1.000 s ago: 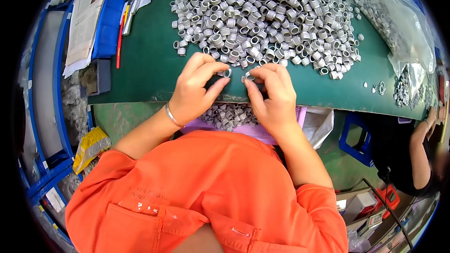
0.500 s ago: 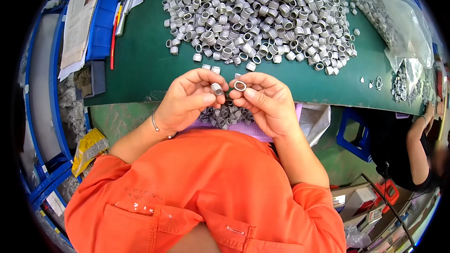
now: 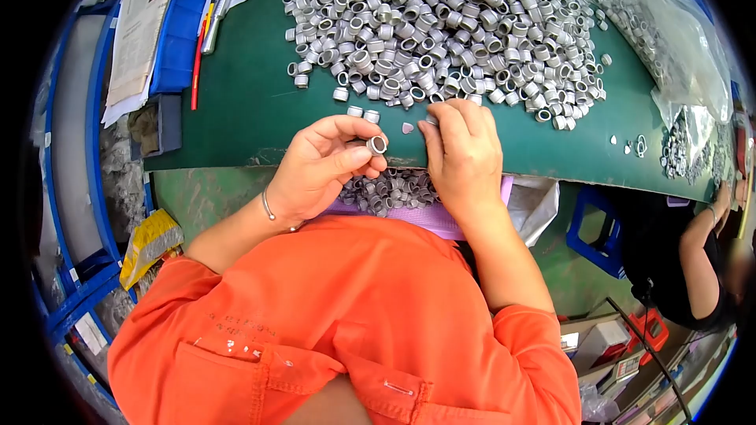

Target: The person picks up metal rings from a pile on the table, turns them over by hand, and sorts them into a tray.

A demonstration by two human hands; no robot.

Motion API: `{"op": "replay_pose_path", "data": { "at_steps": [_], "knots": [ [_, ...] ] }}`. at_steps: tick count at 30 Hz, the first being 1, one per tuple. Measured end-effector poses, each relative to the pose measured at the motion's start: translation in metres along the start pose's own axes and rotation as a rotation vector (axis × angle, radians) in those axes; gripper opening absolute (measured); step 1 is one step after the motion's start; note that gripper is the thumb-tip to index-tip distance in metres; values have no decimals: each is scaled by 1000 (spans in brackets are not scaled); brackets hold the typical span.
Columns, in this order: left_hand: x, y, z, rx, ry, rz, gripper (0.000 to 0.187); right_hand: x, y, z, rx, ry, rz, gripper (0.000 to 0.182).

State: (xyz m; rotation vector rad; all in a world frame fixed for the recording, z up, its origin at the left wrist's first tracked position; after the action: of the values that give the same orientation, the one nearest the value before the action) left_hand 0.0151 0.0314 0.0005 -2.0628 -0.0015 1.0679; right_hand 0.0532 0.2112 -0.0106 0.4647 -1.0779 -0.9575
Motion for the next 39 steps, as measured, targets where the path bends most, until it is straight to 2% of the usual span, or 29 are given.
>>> {"op": "replay_pose_path", "data": {
  "at_steps": [1,2,3,5,6,7,9,13,16,17,19,20,21,23,24,25,26,27,29,33,35,36,37,38,39],
  "knots": [
    [-1,1,-1,-5,0,1,21,0,1,-2,-18,21,-14,25],
    [-1,1,-1,-5,14,-21,20,0,2,-4,-9,-68,101,22],
    [-1,2,0,-5,28,-44,20,5,9,-3,99,-261,310,19],
    [-1,1,1,-18,28,-46,20,6,9,-9,135,-584,983,20],
    [0,1,1,-30,31,-47,20,5,11,-11,196,-578,1155,22],
    [1,1,1,-25,34,-48,20,5,11,-12,192,-580,1151,22],
    [3,2,2,5,-9,-112,20,6,9,-15,286,-690,1509,22],
    [-2,3,1,31,46,-172,17,8,6,-18,328,-727,1753,22],
    [-5,3,-3,10,73,-189,14,14,8,-18,232,-670,1702,16],
    [-7,3,-6,72,-2,-5,13,12,7,-21,235,-668,1706,16],
    [-11,2,-13,178,-137,342,18,8,10,-23,344,-244,1279,17],
    [-14,4,-14,285,-251,575,21,10,15,-22,420,-235,1112,22],
    [-16,6,-15,391,-363,808,24,13,15,-18,405,-149,1049,24],
    [-16,7,-15,377,-411,921,24,17,12,-12,362,-1,796,19],
    [-19,7,-11,213,-571,1097,23,20,7,-9,362,6,799,19],
    [-22,6,-8,38,-728,1266,21,24,1,-4,271,21,587,18],
    [-23,5,-5,-138,-721,1291,22,28,-5,1,179,35,375,18],
    [-24,7,1,-191,-754,1348,24,32,-13,5,117,63,303,21],
    [-21,14,9,-171,-744,1458,23,35,-24,12,100,150,49,20],
    [-23,17,5,-112,-666,1431,21,32,-22,10,62,227,6,19],
    [-22,19,4,-95,-469,1003,19,32,-18,6,50,218,60,19],
    [-20,19,3,-95,-466,1001,19,31,-16,3,63,91,251,19],
    [-15,20,4,-98,-349,654,19,29,-15,0,77,-39,441,20],
    [-10,21,3,-99,-230,308,19,29,-15,-2,80,-43,438,20],
    [-9,20,2,-97,-228,305,19,29,-16,-5,54,-89,554,25]
  ]
}}
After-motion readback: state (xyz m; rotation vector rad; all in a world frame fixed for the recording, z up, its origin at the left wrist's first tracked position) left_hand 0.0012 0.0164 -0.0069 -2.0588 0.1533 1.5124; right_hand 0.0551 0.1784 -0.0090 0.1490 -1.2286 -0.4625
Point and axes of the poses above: each hand's wrist, its own z-axis towards the middle knuckle, its own y-axis out of the back of the hand, x = y × z, the point moved 2 cm from there along z, towards the middle knuckle, and after that the axes turned 6 degrees about -z, right-handed, at the moved point
